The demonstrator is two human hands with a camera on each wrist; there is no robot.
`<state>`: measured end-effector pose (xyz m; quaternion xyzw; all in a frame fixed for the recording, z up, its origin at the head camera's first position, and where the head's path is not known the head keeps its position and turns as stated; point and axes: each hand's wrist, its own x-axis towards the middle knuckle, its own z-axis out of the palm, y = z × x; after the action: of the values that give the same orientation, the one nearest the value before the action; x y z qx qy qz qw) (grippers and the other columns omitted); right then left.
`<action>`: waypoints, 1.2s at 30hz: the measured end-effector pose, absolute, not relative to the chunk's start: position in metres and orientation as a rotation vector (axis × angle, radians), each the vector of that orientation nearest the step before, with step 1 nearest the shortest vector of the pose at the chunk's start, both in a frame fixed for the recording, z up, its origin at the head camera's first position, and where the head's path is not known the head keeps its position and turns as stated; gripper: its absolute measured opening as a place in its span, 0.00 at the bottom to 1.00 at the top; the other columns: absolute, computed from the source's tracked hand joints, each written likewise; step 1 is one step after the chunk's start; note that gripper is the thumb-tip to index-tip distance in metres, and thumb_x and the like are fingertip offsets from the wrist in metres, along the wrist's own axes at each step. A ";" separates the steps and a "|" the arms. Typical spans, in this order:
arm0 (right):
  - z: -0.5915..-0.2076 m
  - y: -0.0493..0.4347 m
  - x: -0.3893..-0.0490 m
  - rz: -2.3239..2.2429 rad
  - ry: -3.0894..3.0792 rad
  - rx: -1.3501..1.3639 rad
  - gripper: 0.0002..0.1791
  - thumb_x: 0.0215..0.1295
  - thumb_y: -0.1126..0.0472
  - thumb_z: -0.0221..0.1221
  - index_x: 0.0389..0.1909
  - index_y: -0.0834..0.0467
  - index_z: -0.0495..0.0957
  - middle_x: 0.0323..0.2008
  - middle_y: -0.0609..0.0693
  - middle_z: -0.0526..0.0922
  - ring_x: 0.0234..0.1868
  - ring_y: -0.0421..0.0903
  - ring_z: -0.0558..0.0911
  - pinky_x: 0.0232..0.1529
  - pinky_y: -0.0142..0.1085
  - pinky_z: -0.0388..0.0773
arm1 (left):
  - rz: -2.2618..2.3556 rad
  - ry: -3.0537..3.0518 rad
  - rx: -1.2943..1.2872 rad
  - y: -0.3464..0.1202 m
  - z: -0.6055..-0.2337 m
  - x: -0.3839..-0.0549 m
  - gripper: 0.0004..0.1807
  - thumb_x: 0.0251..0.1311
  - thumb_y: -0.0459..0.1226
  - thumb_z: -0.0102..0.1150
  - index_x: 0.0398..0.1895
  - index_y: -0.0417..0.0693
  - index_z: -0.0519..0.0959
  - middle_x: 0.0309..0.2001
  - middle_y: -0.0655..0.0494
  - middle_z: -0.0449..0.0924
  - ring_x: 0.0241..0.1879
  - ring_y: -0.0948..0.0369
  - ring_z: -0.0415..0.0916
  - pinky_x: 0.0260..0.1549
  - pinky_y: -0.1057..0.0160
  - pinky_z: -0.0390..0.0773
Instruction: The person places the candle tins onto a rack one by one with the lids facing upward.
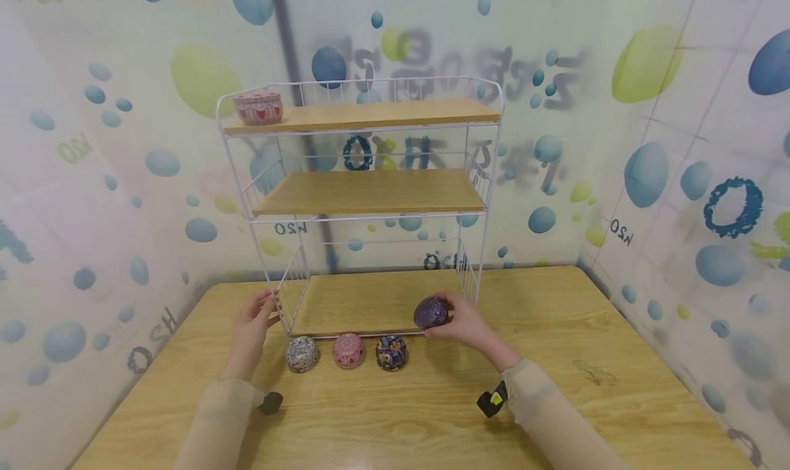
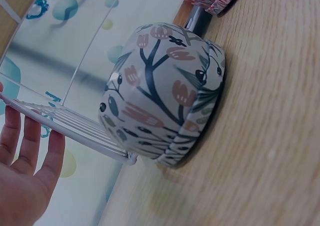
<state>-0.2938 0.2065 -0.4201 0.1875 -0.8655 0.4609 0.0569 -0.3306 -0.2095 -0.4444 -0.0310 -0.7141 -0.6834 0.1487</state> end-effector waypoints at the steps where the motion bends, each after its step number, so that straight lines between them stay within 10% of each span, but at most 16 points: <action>1: -0.420 0.206 -0.294 1.399 -2.625 0.562 0.41 0.43 0.62 0.75 0.58 0.70 0.69 0.51 0.65 0.77 0.50 0.62 0.79 0.49 0.50 0.80 | -1.968 -2.054 -0.087 -0.209 -0.444 -0.331 0.19 0.73 0.42 0.49 0.57 0.36 0.71 0.48 0.58 0.74 0.54 0.49 0.70 0.49 0.66 0.79; 36: -0.414 0.208 -0.296 1.458 -2.629 0.594 0.42 0.44 0.59 0.75 0.59 0.70 0.68 0.53 0.65 0.76 0.54 0.63 0.77 0.54 0.53 0.76 | -1.970 -2.030 -0.089 -0.210 -0.443 -0.331 0.19 0.73 0.40 0.49 0.56 0.33 0.71 0.43 0.60 0.74 0.47 0.58 0.72 0.50 0.63 0.79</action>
<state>-0.2961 0.2075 -0.4137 0.1937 -0.8572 0.4755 0.0387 -0.3311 -0.2097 -0.4435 -0.0311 -0.7085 -0.6878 0.1552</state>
